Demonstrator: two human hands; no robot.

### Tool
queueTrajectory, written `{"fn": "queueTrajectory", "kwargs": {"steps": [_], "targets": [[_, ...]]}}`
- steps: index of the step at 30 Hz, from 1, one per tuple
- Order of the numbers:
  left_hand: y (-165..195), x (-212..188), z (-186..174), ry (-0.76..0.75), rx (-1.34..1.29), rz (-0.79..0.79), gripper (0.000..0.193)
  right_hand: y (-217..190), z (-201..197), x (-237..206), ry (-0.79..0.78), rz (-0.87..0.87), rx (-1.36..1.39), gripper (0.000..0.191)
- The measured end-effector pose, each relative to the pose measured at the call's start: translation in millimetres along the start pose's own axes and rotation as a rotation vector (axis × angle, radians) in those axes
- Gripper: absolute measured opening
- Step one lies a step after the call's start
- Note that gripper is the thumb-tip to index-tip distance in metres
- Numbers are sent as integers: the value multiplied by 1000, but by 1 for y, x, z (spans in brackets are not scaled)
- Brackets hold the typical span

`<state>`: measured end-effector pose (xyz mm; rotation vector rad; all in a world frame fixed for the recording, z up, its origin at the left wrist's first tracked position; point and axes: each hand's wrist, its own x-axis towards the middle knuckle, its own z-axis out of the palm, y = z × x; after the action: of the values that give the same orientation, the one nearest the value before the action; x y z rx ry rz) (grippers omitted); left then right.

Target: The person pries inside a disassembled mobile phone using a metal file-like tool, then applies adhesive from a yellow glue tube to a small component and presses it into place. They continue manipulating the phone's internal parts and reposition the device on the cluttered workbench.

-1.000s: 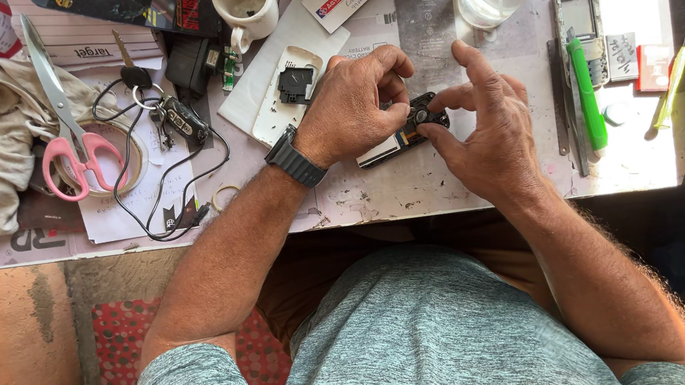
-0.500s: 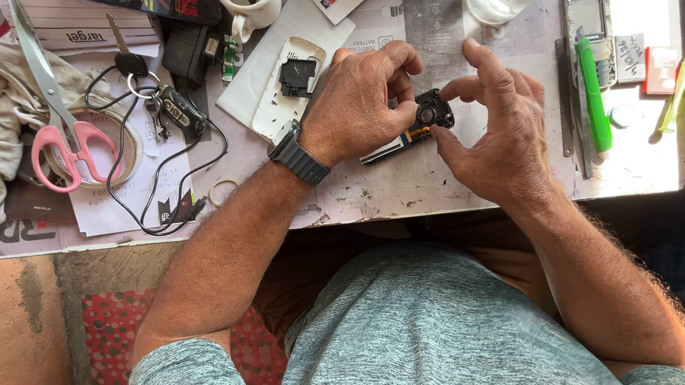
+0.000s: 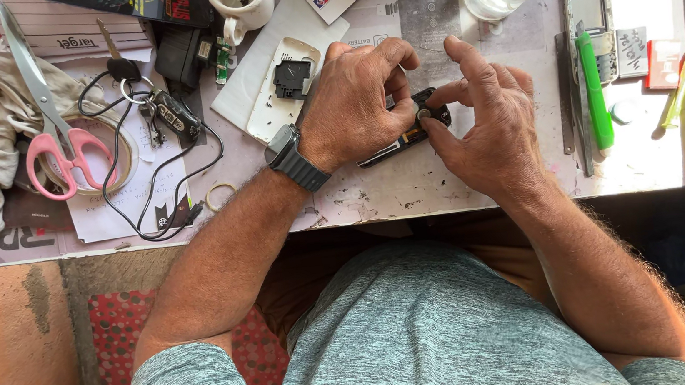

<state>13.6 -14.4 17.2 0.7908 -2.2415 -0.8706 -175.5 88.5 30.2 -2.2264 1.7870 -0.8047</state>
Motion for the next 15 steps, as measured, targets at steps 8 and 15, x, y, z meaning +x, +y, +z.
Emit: {"fn": "queueTrajectory", "kwargs": {"steps": [8, 15], "targets": [[-6, -1, 3, 18, -12, 10, 32, 1, -1, -3, 23, -12, 17, 88], [-1, 4, -3, 55, -200, -21, 24, 4, -23, -15, 110, 165, 253, 77]]}}
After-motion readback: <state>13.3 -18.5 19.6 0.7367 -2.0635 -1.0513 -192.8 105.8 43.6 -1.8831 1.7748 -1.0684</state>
